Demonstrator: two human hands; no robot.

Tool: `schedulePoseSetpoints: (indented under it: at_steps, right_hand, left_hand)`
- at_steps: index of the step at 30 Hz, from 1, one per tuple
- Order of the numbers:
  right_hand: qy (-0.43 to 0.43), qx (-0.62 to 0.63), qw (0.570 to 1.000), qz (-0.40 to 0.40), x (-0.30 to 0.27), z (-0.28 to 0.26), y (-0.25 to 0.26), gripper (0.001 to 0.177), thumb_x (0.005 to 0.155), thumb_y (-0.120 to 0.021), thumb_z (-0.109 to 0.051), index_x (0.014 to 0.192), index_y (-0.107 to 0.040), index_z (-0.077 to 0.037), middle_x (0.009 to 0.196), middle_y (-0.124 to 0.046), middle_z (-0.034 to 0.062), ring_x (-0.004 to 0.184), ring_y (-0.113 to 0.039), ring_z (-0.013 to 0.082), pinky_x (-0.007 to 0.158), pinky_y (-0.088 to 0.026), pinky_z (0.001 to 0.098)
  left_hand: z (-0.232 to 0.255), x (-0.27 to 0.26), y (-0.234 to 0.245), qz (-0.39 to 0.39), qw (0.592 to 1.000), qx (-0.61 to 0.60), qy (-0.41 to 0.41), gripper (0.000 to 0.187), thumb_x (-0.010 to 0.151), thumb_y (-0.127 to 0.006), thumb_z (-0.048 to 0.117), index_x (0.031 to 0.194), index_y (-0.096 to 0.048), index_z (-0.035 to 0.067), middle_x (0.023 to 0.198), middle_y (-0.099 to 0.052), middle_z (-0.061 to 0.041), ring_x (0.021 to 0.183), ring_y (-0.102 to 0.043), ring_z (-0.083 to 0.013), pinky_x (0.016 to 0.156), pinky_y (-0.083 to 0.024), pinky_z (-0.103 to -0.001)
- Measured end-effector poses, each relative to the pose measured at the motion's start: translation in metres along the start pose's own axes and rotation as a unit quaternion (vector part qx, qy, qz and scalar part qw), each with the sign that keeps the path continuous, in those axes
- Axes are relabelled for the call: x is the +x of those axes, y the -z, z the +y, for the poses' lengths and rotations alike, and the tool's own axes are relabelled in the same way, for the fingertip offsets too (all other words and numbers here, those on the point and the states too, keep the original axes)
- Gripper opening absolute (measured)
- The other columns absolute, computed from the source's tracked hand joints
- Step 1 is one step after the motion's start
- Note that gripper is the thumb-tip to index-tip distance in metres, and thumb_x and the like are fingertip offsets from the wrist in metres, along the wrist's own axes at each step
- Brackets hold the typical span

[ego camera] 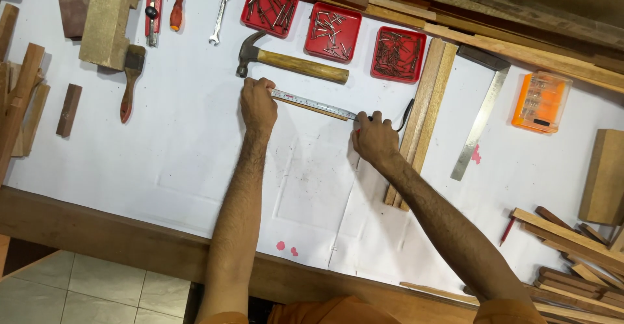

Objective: Measure and sort various wooden slats on a workbench for furniture construction.

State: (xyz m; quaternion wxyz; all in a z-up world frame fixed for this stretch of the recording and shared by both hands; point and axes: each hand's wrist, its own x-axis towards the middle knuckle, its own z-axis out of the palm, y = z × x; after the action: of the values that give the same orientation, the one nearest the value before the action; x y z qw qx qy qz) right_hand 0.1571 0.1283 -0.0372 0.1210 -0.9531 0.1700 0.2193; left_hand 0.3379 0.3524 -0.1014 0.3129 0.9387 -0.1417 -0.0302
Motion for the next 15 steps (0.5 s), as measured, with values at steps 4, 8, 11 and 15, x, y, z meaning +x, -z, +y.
schedulePoseSetpoints:
  at_steps: [4, 8, 11, 15]
  right_hand:
    - [0.002, -0.002, 1.0, 0.029, -0.006, -0.003, -0.006, 0.044, 0.097, -0.065, -0.034, 0.13, -0.055, -0.006, 0.113, -0.058, 0.0249, 0.094, -0.068, 0.0427, 0.054, -0.063, 0.0481]
    - [0.006, -0.014, 0.998, 0.06, -0.007, -0.005, -0.009, 0.046, 0.096, -0.066, -0.031, 0.131, -0.053, -0.006, 0.112, -0.057, 0.025, 0.095, -0.067, 0.0433, 0.051, -0.062, 0.0473]
    - [0.006, -0.011, 0.998, 0.06, -0.008, -0.006, -0.005, 0.046, 0.096, -0.066, -0.031, 0.132, -0.053, -0.005, 0.113, -0.057, 0.0251, 0.097, -0.067, 0.0438, 0.052, -0.063, 0.0472]
    - [0.016, -0.008, 0.998, 0.063, -0.007, -0.003, -0.003, 0.049, 0.094, -0.068, -0.032, 0.132, -0.053, -0.005, 0.113, -0.057, 0.0269, 0.096, -0.067, 0.0441, 0.051, -0.063, 0.0465]
  left_hand:
    - [0.002, 0.0, 0.001, 0.003, 1.0, -0.006, 0.016, 0.01, 0.094, -0.067, -0.003, 0.099, -0.074, 0.003, 0.106, -0.061, -0.014, 0.099, -0.064, -0.0308, 0.083, -0.054, -0.043]
    - [0.0, -0.001, -0.001, 0.003, 1.0, -0.005, 0.019, 0.011, 0.093, -0.067, -0.002, 0.099, -0.074, 0.004, 0.107, -0.061, -0.014, 0.1, -0.063, -0.031, 0.084, -0.054, -0.043]
    - [-0.001, -0.001, -0.002, 0.012, 1.0, -0.009, 0.02, 0.011, 0.093, -0.067, -0.001, 0.099, -0.074, 0.004, 0.107, -0.061, -0.014, 0.1, -0.063, -0.0312, 0.083, -0.054, -0.043]
    - [-0.005, 0.0, -0.006, 0.019, 0.999, -0.021, 0.024, 0.009, 0.094, -0.067, -0.001, 0.1, -0.073, 0.004, 0.106, -0.061, -0.015, 0.099, -0.063, -0.0311, 0.082, -0.054, -0.042]
